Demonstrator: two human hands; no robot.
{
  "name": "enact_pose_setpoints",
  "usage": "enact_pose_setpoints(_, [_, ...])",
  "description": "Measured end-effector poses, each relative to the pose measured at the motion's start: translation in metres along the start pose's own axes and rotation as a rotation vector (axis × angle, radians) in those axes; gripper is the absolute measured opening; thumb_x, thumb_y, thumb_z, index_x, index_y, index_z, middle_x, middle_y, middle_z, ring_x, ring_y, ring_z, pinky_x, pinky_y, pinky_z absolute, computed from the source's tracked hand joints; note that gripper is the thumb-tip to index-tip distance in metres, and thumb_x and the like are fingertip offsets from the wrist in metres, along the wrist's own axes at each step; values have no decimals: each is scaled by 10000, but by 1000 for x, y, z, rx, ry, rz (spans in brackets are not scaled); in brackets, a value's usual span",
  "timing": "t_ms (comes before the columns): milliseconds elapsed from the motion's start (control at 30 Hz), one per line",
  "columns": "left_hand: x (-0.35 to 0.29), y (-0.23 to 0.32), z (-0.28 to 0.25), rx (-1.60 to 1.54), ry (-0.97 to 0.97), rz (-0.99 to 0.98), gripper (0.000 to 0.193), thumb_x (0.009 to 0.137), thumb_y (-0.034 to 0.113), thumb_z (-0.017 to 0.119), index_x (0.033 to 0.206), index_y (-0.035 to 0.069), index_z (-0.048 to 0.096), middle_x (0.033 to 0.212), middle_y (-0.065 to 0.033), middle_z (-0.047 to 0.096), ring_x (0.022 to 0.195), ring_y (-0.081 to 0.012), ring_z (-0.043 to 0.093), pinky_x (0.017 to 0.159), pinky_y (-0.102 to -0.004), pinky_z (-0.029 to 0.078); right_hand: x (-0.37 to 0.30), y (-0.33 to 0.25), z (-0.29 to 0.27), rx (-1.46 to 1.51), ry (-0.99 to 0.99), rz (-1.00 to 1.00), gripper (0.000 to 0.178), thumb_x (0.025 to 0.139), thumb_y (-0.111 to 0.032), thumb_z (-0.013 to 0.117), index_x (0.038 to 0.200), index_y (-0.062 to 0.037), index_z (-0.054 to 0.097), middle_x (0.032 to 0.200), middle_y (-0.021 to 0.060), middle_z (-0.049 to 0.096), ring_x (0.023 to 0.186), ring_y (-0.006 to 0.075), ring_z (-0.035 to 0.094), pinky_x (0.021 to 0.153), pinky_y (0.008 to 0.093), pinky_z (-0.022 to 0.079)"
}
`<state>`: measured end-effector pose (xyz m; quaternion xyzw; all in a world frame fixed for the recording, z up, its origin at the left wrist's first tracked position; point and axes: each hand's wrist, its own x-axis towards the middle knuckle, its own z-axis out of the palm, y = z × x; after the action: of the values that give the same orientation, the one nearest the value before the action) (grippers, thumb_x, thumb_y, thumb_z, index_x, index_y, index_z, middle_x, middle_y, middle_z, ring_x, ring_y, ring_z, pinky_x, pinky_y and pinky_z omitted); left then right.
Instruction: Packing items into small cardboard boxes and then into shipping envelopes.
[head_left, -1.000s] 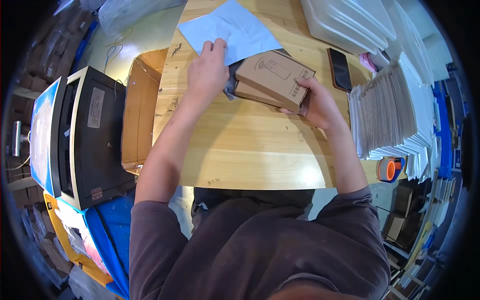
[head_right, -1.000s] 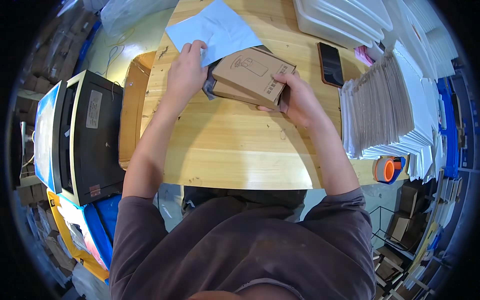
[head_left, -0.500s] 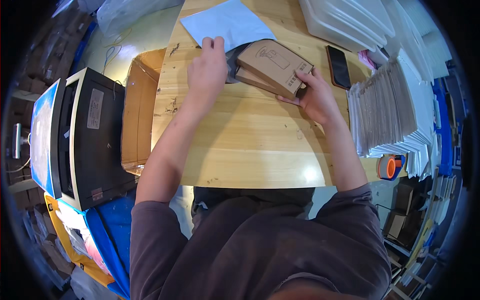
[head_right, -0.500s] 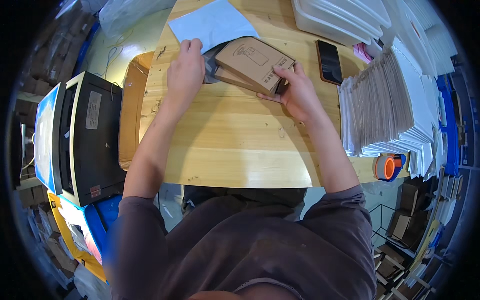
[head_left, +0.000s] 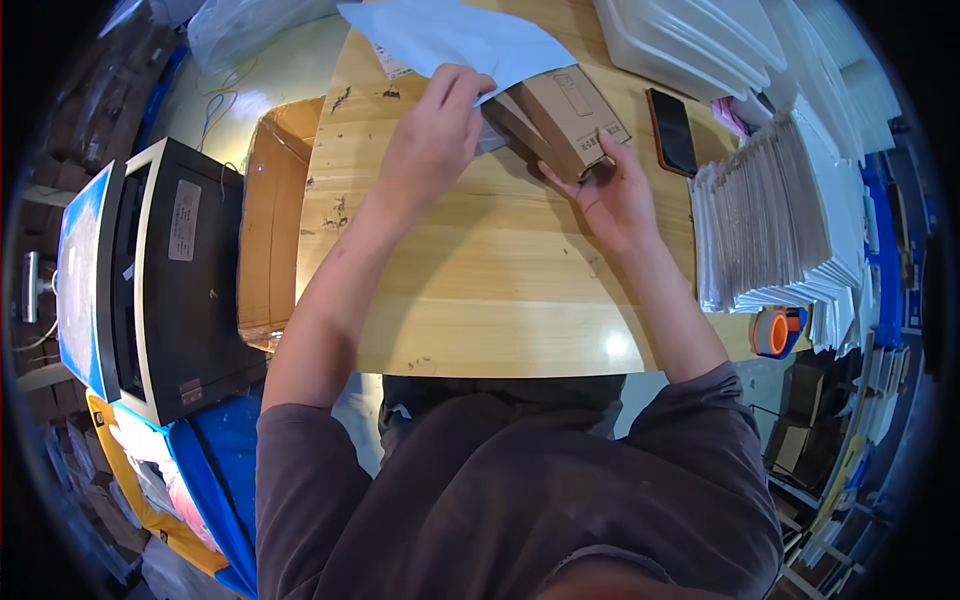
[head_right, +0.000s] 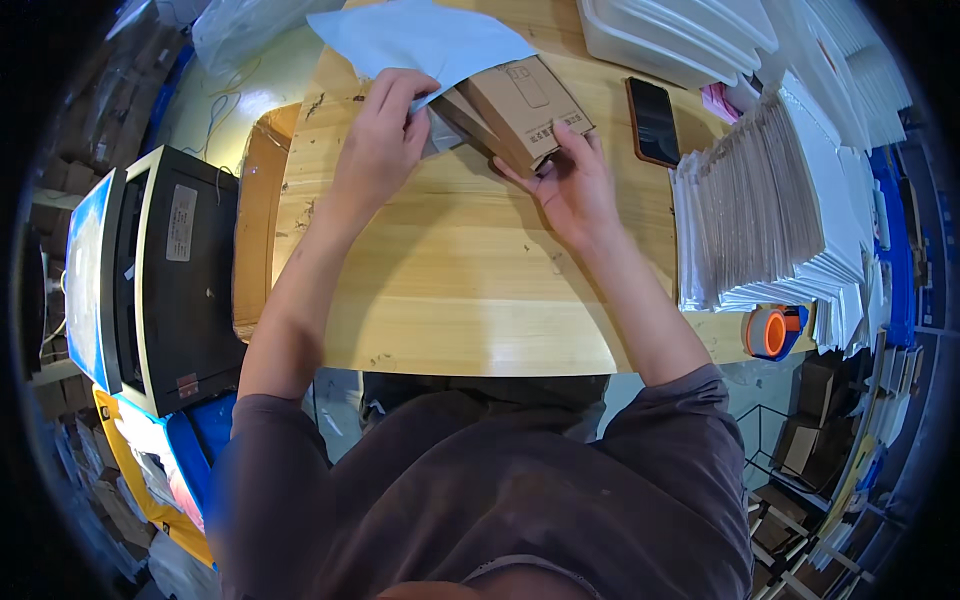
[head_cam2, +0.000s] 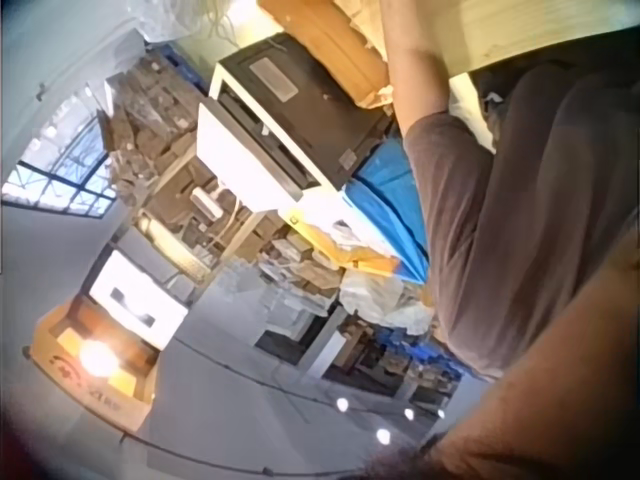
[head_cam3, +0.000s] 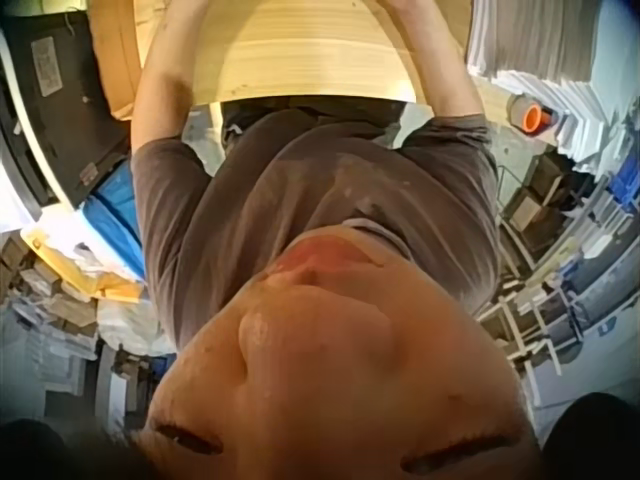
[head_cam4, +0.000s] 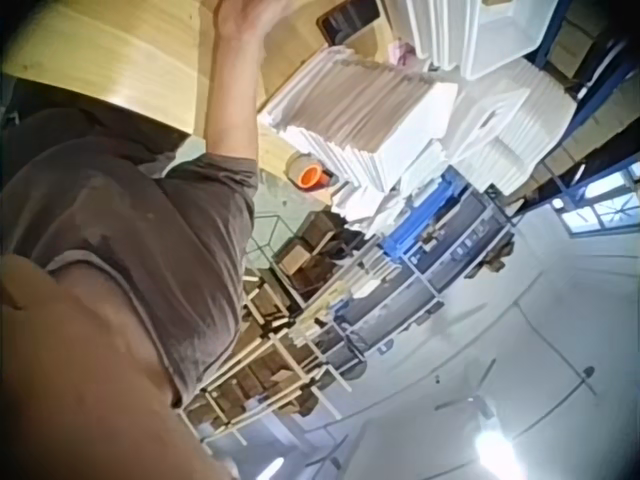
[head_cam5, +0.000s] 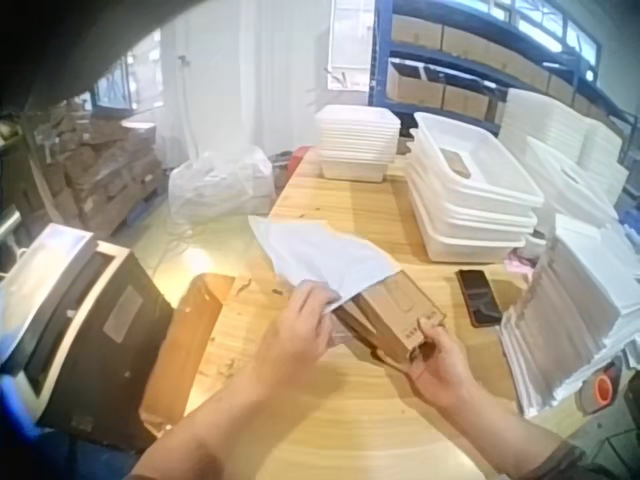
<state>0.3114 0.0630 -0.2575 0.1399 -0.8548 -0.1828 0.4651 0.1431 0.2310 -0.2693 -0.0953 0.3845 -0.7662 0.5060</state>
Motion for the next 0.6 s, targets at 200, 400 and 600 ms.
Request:
enact_pose_setpoints(200, [0,11,4,-32,11,130,371,834,-111,609,1159,68,622,1106,-24,603,758,-188,576,692,-300,488,-5,3,6,88,-57,-28,471,996,-183,614,1413,-19,469,1329,152,594,1178,274,614,1046,469,516])
enact_pose_setpoints(400, [-7,30,14,-159,-54,208,451,814,-98,632,1216,103,596,1102,-22,585,770,-185,590,697,-324,497,-8,-3,8,299,-133,14,419,979,-139,636,1365,-18,527,1268,130,649,1151,243,632,1027,422,513])
enact_pose_setpoints(600, [-10,36,17,-323,-15,-7,480,790,-101,635,1230,82,583,1093,-40,574,763,-177,572,700,-308,494,-7,5,-1,270,-232,1,335,963,-91,651,1281,-13,582,1222,120,676,1119,232,647,984,401,514])
